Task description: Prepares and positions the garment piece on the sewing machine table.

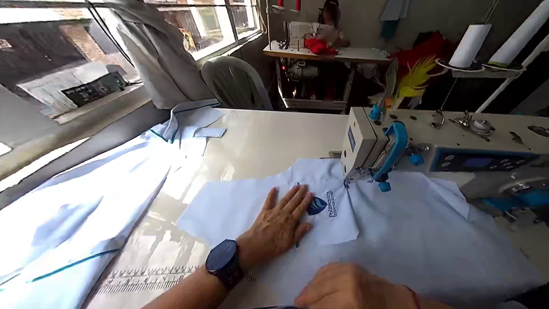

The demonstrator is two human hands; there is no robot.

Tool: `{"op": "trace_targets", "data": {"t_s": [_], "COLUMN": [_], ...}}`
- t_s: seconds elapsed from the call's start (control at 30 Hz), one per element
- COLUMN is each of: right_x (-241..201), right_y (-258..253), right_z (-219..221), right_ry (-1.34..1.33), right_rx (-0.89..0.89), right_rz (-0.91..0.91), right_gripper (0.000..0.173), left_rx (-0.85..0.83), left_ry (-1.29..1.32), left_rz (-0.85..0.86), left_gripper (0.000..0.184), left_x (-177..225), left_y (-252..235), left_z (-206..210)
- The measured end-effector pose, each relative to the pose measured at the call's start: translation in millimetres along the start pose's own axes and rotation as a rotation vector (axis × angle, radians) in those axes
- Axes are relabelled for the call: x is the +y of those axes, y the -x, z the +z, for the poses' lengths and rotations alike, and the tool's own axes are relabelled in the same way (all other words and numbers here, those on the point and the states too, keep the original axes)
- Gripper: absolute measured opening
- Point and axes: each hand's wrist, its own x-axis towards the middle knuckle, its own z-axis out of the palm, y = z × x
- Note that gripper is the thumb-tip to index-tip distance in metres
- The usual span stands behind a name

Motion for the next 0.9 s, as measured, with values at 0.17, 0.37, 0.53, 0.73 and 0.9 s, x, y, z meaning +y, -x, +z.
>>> {"op": "trace_targets", "data": {"t_s": [0.17, 0.37, 0.53, 0.73, 0.9], "right_x": [72, 91, 77, 90, 98], "right_y": [26, 54, 65, 50, 48], "right_z": [-60, -62, -65, -75, -77], "right_ry": [0.439, 0.529, 0.524, 0.438, 0.432], "right_rx": [0.201, 0.046, -0.006, -0.028, -0.026], "right_rz": [0.159, 0.09, 0.071, 0.01, 0.034], "right_gripper": [0.031, 0.034, 0.037, 0.028, 0.036], "left_rx": [0.049, 0.017, -0.009, 0.214, 0.222], "left_ry": [-0.045, -0.067, -0.095, -0.099, -0.037], "left_rz": [0.007, 0.006, 0.038, 0.3, 0.336], "left_gripper": [0.067, 0.067, 0.082, 0.042, 0.033], "left_x": [3, 5, -1, 4, -1], "left_y": [4, 2, 0, 20, 46], "left_z": [1, -5, -9, -10, -17]}}
